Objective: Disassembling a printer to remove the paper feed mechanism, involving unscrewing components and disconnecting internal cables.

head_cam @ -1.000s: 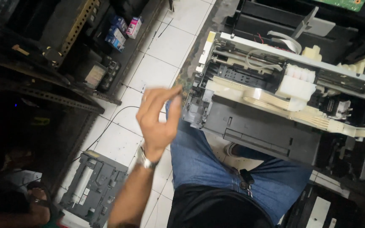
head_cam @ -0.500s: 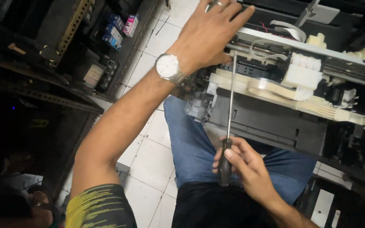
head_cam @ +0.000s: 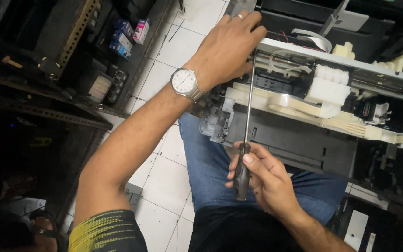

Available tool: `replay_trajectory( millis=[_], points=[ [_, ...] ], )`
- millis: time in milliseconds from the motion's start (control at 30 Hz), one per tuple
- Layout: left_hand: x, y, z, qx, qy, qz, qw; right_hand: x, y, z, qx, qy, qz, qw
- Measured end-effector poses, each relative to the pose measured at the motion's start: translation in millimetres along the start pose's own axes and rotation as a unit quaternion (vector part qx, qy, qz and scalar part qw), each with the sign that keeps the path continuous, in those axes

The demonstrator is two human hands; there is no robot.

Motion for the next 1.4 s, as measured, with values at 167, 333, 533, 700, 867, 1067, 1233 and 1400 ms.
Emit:
replay_trajectory(
  millis=[167,333,533,700,867,1067,1233,1400],
  points=[
    [0,1,-1,-0.001,-0.006,-0.003,1.000,1,2,1,0.019,-0.013,-0.001,1.000],
    [2,0,2,-0.016,-0.027,-0.008,0.999,2,2,4,0.022,-0.013,0.004,1.000],
    [1,0,5,-0.026,-0.035,-0.011,0.999,1,3,10,0.084,-0.051,-0.004,0.995],
    [2,-1,4,-0.042,-0.041,-0.014,0.998,4,6,11,0.081,-0.031,-0.003,0.996],
    [3,-1,4,-0.038,-0.042,-0.017,0.998,9,3,4,0.072,0.010,0.013,0.997],
    [3,0,2,-0.039,-0.033,-0.015,0.999,25,-5,-1,0.062,-0.042,0.078,0.994],
    [3,0,2,-0.046,-0.034,-0.013,0.998,30,-9,-4,0.031,-0.057,0.102,0.993],
    [4,1,2,-0.041,-0.027,-0.006,0.999,35,-22,4,-0.038,-0.017,0.071,0.997]
  ],
)
Point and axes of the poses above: each hand's wrist, its own x-axis towards the middle knuckle, its own z-axis out of the palm, y = z × x, the point moved 4 cm from there along x, towards the middle knuckle, and after that the axes turned 2 degrees about -y, right-handed, at the moved point
